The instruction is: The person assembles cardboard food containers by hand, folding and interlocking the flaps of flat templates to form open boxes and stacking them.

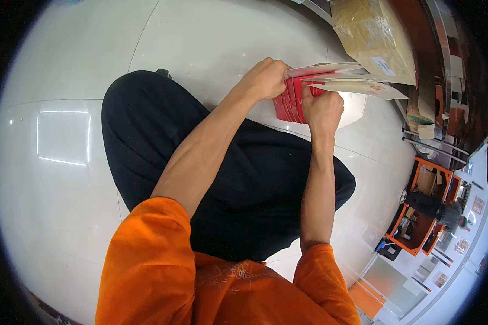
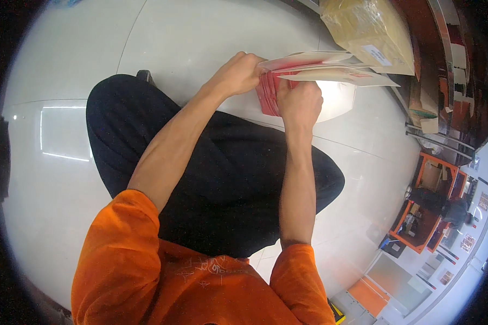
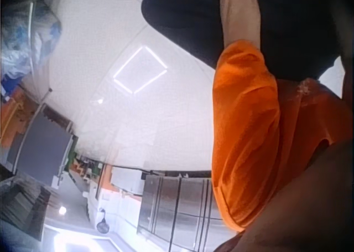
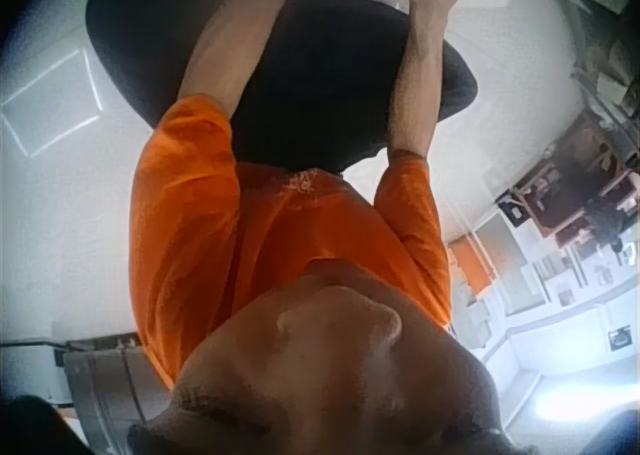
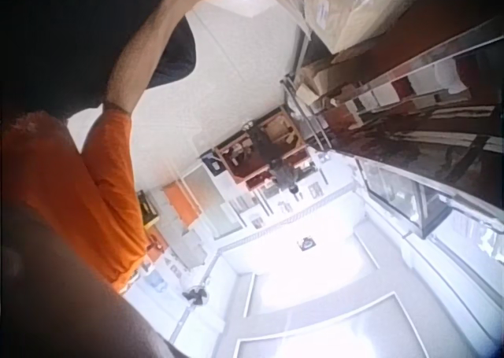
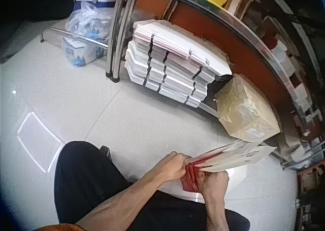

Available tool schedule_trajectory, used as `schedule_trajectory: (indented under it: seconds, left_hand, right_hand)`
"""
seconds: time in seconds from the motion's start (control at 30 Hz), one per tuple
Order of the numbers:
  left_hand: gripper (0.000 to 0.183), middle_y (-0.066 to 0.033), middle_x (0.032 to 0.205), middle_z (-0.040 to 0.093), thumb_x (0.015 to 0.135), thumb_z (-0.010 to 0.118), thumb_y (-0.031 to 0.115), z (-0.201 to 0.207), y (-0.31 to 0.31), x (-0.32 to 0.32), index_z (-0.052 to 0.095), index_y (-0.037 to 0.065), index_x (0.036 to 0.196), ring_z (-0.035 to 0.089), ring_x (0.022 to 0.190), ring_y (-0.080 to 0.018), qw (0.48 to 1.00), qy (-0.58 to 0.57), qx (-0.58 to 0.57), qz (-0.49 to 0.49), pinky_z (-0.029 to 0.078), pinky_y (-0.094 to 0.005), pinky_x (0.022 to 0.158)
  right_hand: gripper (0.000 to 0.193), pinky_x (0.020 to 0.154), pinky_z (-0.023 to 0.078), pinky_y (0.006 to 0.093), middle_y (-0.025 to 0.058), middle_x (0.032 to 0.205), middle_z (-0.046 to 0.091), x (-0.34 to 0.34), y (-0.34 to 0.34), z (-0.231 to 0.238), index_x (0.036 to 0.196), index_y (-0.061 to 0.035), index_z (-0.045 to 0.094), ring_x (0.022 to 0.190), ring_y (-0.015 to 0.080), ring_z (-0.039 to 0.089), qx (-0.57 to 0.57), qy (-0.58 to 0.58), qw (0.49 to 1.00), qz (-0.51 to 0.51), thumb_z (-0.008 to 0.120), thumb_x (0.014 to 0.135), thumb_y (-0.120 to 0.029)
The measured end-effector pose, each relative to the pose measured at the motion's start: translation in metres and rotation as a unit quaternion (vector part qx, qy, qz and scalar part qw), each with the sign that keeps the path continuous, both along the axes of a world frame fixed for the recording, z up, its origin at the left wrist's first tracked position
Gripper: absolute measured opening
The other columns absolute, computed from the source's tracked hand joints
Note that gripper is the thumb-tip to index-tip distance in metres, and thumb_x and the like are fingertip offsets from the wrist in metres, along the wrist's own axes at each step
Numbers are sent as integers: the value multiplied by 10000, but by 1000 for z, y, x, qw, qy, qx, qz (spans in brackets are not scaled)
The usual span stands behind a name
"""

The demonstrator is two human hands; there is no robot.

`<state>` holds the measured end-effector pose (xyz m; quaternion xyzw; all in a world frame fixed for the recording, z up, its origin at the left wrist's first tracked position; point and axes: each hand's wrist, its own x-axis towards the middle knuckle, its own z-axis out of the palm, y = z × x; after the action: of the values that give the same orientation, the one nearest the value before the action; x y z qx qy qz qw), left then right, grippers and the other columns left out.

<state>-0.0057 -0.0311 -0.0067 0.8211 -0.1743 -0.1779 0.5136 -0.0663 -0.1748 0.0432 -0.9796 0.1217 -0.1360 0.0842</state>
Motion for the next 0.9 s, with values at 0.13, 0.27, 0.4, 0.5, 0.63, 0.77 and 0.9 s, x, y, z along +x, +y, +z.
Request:
schedule_trajectory:
  seconds: [0.13,0.27,0.4,0.5,0.63,0.77,0.9]
  left_hand:
    - [345,-271,938,691,772,558,1,-5,-2,0,742,68,1056,675,899,-430,1000,-11,-16,6,553,-485,803]
    - [348,-271,939,691,771,558,-1,-6,-3,1,741,67,1059,677,901,-424,1000,-9,-17,1,555,-481,804]
    - [329,-268,936,694,770,563,-2,-11,-5,4,740,55,1042,678,904,-420,1000,-18,-12,2,555,-478,805]
    - [318,-264,934,695,771,563,-1,-15,-7,4,740,49,1031,677,904,-423,999,-23,-26,5,555,-475,808]
    - [362,-262,972,695,773,565,2,-21,-10,6,733,70,1087,671,931,-429,1000,-10,-24,2,549,-476,838]
    - [340,-268,1007,690,818,563,51,-10,-8,-3,717,68,1120,663,962,-431,993,-53,-101,2,539,-487,858]
    - [337,-271,1020,676,960,458,163,-5,-10,0,660,77,1216,627,989,-466,996,-35,-18,-80,511,-491,898]
  right_hand:
    - [265,729,547,508,260,835,688,2,3,1,866,31,698,806,453,674,-22,26,999,-10,755,792,-217]
    - [253,727,549,511,254,824,692,3,1,0,868,22,700,795,450,677,-22,24,999,-11,752,791,-213]
    - [233,719,551,499,239,823,697,2,3,-1,873,3,704,789,444,679,-3,-10,1000,4,740,799,-215]
    - [231,712,551,492,227,817,701,3,4,-3,875,-3,707,780,438,681,-6,20,999,-26,732,806,-223]
    - [233,732,548,492,220,863,707,0,6,-2,895,-13,708,818,426,685,11,-10,1000,-15,733,806,-227]
    - [291,769,542,493,206,945,712,6,5,21,955,-26,698,897,414,681,40,20,999,-20,753,791,-260]
    - [396,759,533,473,165,980,727,13,2,8,1011,-58,701,896,406,683,-15,26,998,-50,850,716,-276]
